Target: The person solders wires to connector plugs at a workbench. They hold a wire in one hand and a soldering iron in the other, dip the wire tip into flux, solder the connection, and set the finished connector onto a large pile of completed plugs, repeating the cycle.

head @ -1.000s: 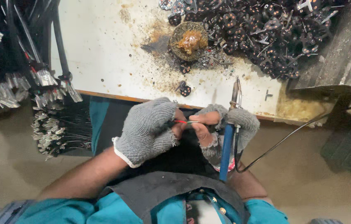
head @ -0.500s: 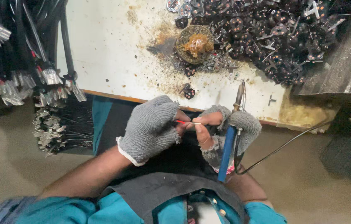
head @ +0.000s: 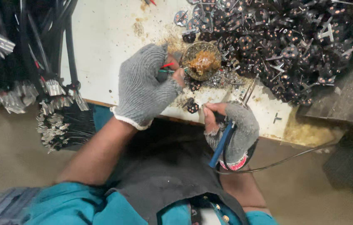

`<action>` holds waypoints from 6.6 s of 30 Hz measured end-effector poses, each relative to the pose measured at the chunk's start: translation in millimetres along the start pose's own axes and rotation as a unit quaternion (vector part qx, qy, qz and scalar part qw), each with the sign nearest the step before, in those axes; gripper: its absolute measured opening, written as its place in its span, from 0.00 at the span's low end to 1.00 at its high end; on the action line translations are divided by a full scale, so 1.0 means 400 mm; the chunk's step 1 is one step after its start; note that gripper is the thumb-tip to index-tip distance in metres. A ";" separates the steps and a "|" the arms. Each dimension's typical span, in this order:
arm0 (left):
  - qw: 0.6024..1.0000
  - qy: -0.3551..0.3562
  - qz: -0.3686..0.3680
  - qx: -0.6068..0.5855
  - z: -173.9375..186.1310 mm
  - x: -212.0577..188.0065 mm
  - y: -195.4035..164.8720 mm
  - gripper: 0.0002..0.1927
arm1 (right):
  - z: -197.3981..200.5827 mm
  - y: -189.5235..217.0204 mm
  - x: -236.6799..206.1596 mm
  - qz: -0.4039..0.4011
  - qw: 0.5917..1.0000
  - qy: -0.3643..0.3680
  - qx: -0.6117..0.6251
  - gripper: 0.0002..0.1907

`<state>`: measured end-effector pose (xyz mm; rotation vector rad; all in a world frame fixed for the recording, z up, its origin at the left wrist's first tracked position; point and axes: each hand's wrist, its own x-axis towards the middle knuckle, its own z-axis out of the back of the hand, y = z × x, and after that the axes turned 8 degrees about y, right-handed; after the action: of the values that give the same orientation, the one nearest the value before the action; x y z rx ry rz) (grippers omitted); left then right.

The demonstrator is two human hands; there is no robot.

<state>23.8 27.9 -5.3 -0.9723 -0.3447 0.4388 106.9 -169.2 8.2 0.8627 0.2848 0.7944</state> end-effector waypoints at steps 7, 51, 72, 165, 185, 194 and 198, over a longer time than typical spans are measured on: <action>0.997 0.012 -0.005 0.071 -0.017 0.015 0.010 0.09 | 0.002 -0.021 0.017 0.039 0.998 0.027 -0.052 0.08; 0.963 0.210 -0.061 0.156 -0.019 -0.086 -0.035 0.14 | 0.041 -0.142 -0.101 0.203 0.971 0.104 -0.069 0.10; 0.966 0.201 -0.053 0.150 -0.024 -0.086 -0.018 0.13 | 0.026 -0.176 -0.110 0.034 0.925 0.360 -0.119 0.06; 0.963 0.223 0.100 -0.113 0.009 -0.136 -0.095 0.10 | 0.018 0.015 -0.052 0.036 0.993 0.049 0.099 0.10; 0.969 0.220 0.064 -0.092 -0.003 -0.140 -0.102 0.07 | 0.050 0.002 -0.037 0.042 0.997 0.029 0.065 0.09; 0.970 0.223 0.037 -0.083 -0.008 -0.138 -0.105 0.06 | 0.043 -0.017 -0.054 0.035 0.991 0.034 0.128 0.09; 0.973 0.224 0.025 -0.059 -0.011 -0.139 -0.115 0.07 | 0.055 -0.019 -0.048 0.018 0.982 0.059 0.176 0.07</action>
<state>-12.4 -25.8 26.7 -1.1648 0.0627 0.2347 109.2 -198.4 14.9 1.1560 0.5270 0.8436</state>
